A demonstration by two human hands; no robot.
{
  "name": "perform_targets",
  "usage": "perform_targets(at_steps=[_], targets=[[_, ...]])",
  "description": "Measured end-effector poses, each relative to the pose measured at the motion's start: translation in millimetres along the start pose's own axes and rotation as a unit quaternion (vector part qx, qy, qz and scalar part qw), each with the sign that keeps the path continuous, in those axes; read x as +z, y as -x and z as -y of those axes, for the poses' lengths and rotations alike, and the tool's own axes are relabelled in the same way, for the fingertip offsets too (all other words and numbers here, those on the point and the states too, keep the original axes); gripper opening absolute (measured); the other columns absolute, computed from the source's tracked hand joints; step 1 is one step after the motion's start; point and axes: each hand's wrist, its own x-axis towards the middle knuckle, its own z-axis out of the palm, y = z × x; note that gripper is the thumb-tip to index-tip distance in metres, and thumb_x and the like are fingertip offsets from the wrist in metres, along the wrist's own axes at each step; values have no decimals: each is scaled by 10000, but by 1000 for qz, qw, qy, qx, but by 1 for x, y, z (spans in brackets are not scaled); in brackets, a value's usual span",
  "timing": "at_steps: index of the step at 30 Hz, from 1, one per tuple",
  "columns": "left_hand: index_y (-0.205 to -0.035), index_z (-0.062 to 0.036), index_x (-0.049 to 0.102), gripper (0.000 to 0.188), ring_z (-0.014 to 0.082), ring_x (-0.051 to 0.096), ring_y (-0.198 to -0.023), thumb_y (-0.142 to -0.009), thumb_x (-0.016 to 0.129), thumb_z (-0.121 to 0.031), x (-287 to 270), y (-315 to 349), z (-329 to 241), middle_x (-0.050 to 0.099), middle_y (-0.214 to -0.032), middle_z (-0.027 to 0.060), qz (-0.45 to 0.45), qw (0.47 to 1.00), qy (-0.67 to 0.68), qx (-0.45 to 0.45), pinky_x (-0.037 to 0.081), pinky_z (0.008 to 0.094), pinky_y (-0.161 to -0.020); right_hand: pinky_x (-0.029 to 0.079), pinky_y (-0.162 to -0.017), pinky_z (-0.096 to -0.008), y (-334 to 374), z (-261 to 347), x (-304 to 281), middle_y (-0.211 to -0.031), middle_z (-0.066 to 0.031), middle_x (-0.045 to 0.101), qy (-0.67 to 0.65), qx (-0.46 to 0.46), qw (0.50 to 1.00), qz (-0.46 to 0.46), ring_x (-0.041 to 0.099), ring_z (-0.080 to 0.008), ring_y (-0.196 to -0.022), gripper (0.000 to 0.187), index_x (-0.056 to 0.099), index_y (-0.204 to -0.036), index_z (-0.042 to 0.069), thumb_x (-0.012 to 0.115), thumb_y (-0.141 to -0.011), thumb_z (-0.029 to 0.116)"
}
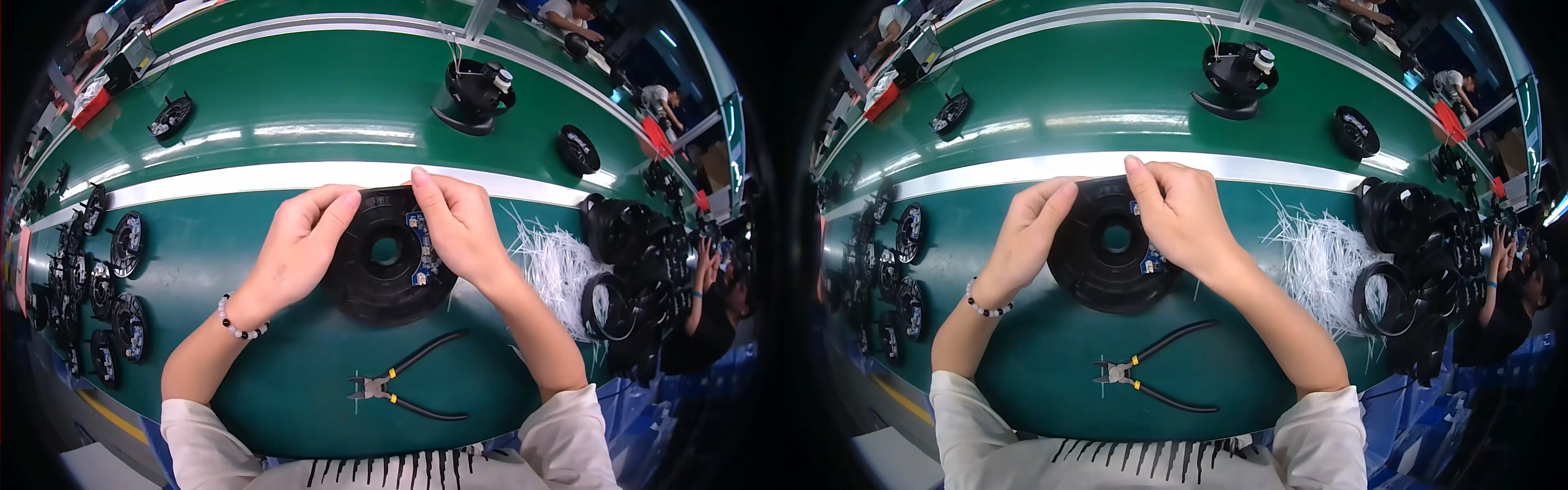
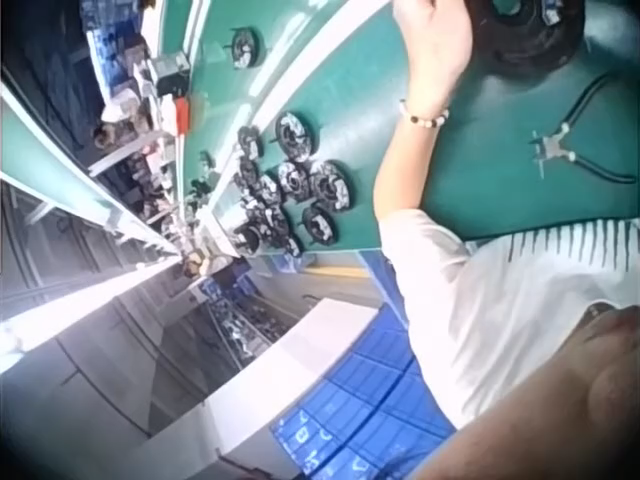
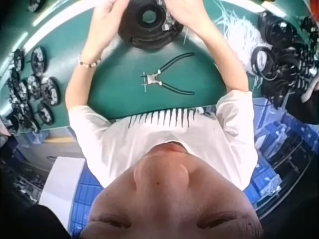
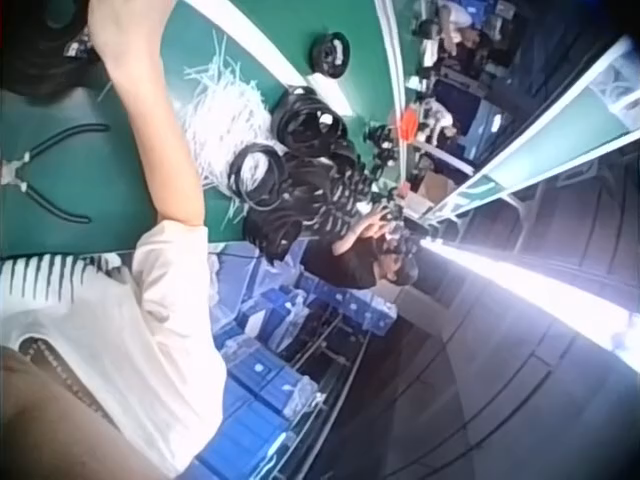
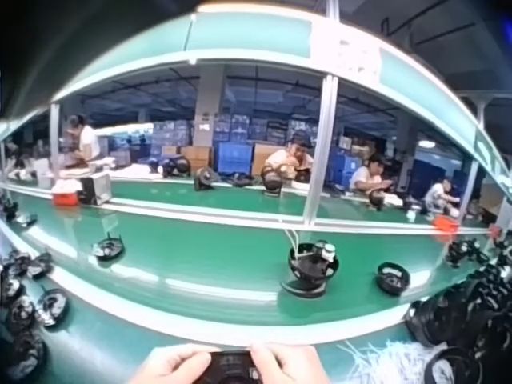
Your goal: Assembling components into black plastic housings on a factory production line.
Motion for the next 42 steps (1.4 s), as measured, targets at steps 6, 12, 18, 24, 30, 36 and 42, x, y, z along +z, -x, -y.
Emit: perform_targets(at_steps=[6, 12, 18, 24, 30, 36, 42], targets=[[-989, 33, 567, 248, 65, 492, -668, -913, 424, -156, 7, 0, 6, 583, -738, 26, -60, 990, -90, 92, 410, 213, -589, 373, -502, -267, -1, 0, 6, -580, -92, 526, 6, -68, 996, -50, 506, -129, -563, 352, 574, -666, -52, 543, -856, 242], [-1086, 27, 519, 248, 37, 463, -667, -898, 459, -123, 4, 4, 4, 581, -751, 16, -38, 995, -28, 83, 384, 193, -590, 413, -667, -196, -2, -3, 10, -785, -28, 590, -143, -6, 989, -29, 521, -61, -747, 275, 591, -817, -19, 501, -894, 229], [-1159, 28, 469, 311, 33, 482, -733, -891, 477, -130, 4, -3, 7, 590, -812, 17, -87, 994, 45, 49, 381, 176, -656, 327, -471, -308, -20, -43, 8, -449, -54, 376, -89, 74, 992, -48, 346, -113, -505, 670, 413, -514, -40, 331, -905, 498], [-1178, 37, 459, 321, 85, 526, -894, -899, 462, -122, 16, 6, 10, 578, -986, 74, -103, 988, 84, 77, 417, 203, -782, 333, -463, -309, -23, -51, 5, -435, -75, 378, -37, -24, 996, -79, 345, -120, -485, 705, 403, -507, -44, 301, -899, 533], [-1251, 82, 333, 393, 178, 459, -1103, -885, 421, -32, 29, 4, 15, 445, -1222, 154, -158, 967, 94, 174, 351, 289, -952, 465, -683, -253, -27, -29, 9, -764, -81, 620, -205, 99, 967, -118, 578, -137, -687, 729, 600, -799, 0, 172, -886, 583], [-1144, 29, 430, 483, 417, 476, -1090, -732, 662, -73, 40, 26, 30, 441, -1187, 298, -14, 845, -238, 479, 389, 486, -923, 434, -535, -310, -29, -59, 9, -549, -115, 437, -539, -44, 841, 30, 486, -227, -534, 480, 466, -592, -23, 331, -862, 349], [-1293, -39, 242, 653, 459, 443, -1103, -780, 632, -146, 30, 26, 34, 361, -1233, 306, 66, 795, -327, 507, 371, 524, -921, 417, -532, -283, -26, -40, 4, -553, -110, 466, -521, -56, 851, 32, 499, -201, -508, 516, 498, -591, -14, 293, -836, 392]])
